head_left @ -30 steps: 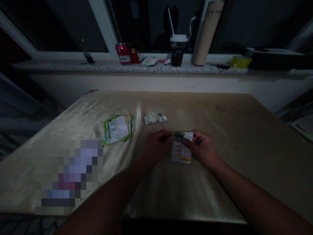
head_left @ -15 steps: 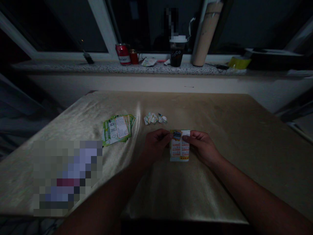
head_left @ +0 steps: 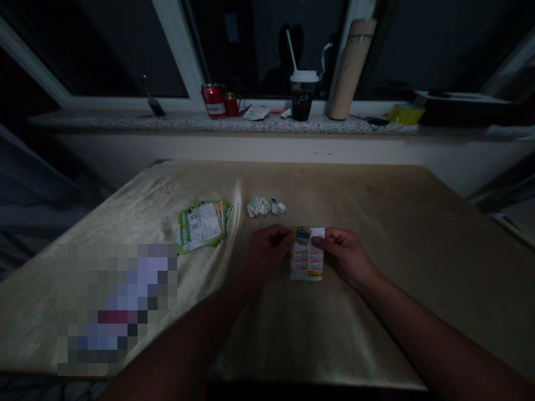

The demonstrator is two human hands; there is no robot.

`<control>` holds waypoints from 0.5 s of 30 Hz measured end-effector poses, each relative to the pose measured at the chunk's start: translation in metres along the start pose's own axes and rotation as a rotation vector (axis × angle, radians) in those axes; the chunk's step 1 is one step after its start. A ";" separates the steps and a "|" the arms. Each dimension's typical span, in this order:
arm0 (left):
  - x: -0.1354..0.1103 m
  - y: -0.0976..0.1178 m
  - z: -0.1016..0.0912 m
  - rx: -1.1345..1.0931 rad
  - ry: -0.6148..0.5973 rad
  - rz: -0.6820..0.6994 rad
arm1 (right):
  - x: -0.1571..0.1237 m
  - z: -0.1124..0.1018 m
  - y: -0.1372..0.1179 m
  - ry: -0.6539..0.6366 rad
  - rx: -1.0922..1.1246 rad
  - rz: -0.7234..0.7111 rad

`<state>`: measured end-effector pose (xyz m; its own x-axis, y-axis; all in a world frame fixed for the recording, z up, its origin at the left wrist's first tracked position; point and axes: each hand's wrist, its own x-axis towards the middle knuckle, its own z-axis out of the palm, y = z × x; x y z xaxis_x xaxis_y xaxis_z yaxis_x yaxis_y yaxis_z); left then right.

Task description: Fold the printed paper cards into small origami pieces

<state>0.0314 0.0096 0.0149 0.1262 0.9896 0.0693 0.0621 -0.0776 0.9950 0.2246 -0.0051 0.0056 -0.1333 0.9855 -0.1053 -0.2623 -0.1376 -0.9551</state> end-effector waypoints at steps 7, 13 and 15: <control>0.001 -0.002 -0.002 0.012 0.023 0.016 | 0.003 -0.004 0.001 -0.011 -0.012 -0.006; 0.001 -0.002 -0.004 -0.016 0.011 0.025 | 0.002 -0.005 0.000 0.006 -0.030 -0.043; 0.001 -0.003 -0.004 -0.024 0.006 0.030 | 0.002 -0.004 -0.002 0.019 -0.031 -0.068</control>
<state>0.0269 0.0116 0.0124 0.1220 0.9876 0.0992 0.0348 -0.1042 0.9940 0.2286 -0.0026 0.0064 -0.0980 0.9942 -0.0452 -0.2403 -0.0677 -0.9683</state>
